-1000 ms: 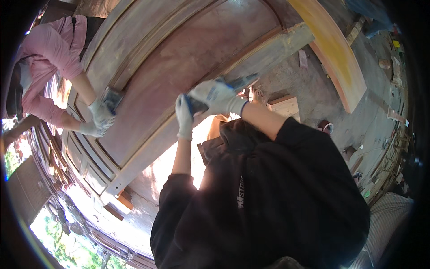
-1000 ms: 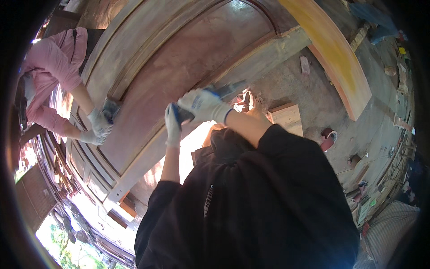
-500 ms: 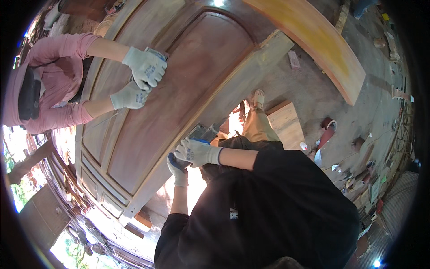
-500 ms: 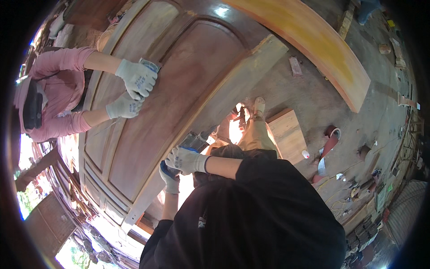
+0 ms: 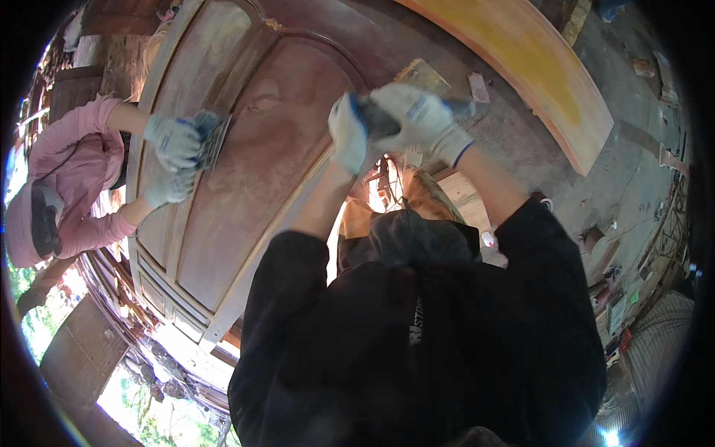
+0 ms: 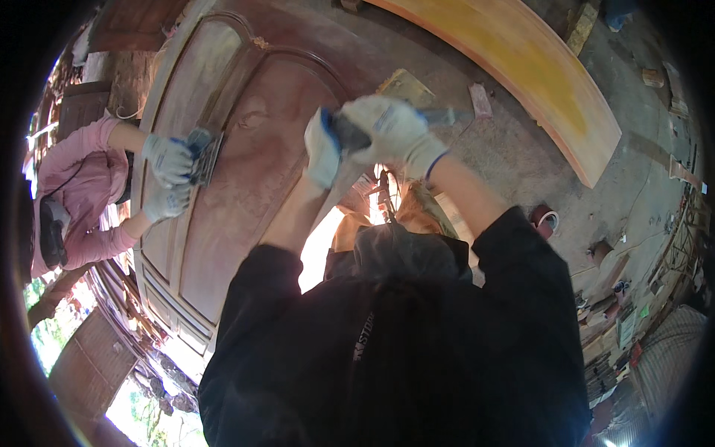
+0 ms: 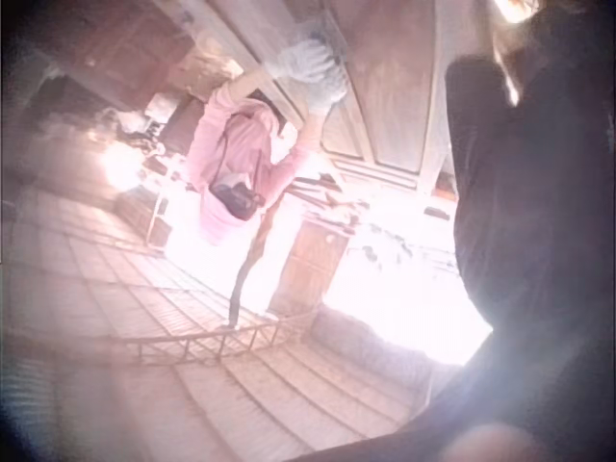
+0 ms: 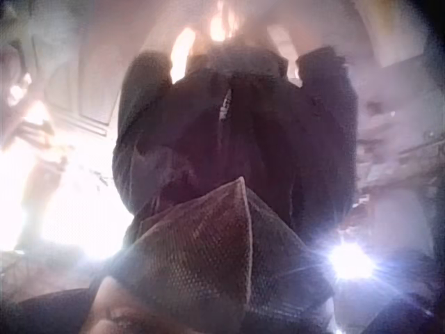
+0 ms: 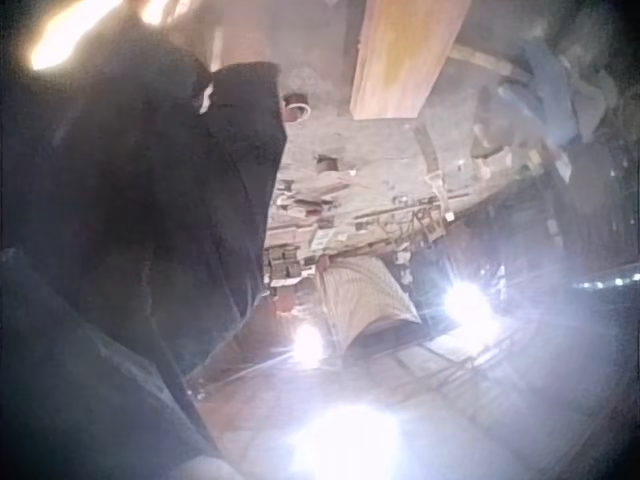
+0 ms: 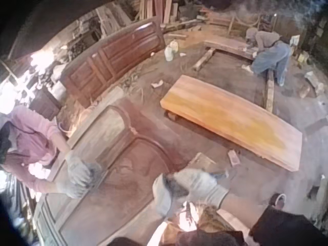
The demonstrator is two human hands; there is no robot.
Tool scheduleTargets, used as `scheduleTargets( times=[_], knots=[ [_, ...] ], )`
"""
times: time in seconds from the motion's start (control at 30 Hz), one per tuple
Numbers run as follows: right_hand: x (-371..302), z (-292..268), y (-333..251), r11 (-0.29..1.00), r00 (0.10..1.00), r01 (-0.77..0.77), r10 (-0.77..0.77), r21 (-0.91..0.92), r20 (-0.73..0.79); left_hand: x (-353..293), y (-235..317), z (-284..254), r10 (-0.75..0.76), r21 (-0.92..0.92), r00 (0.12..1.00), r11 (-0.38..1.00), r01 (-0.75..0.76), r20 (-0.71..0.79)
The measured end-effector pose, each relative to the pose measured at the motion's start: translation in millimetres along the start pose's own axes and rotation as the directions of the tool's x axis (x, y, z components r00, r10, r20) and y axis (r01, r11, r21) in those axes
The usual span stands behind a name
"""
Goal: The person sands a wooden door with an electric sander, moving the tool across the panels and edges. They reposition the sander and continue smoothing the surface throughout the clip.
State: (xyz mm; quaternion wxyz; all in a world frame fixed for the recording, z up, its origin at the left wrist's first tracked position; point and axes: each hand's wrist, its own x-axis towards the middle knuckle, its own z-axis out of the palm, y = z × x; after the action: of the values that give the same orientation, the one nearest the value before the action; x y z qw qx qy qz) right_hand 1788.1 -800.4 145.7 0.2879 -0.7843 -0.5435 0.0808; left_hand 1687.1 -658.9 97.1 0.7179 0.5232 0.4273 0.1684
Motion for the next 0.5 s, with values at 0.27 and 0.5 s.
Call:
scheduleTargets(
  times=[0.27,0.5],
  knots=[
    [45.6,-31.1,49.7,0.943,0.957,-0.279,0.288,-0.183,0.026,78.9,44.0,74.0,0.108,0.29,0.981,0.945,-0.152,0.162],
    [22.8,38.4,-84.5,0.99,0.989,-0.142,0.141,0.018,0.05,17.2,-11.9,-104.9,-0.098,-0.088,0.963,0.988,0.124,0.25]
  ],
)
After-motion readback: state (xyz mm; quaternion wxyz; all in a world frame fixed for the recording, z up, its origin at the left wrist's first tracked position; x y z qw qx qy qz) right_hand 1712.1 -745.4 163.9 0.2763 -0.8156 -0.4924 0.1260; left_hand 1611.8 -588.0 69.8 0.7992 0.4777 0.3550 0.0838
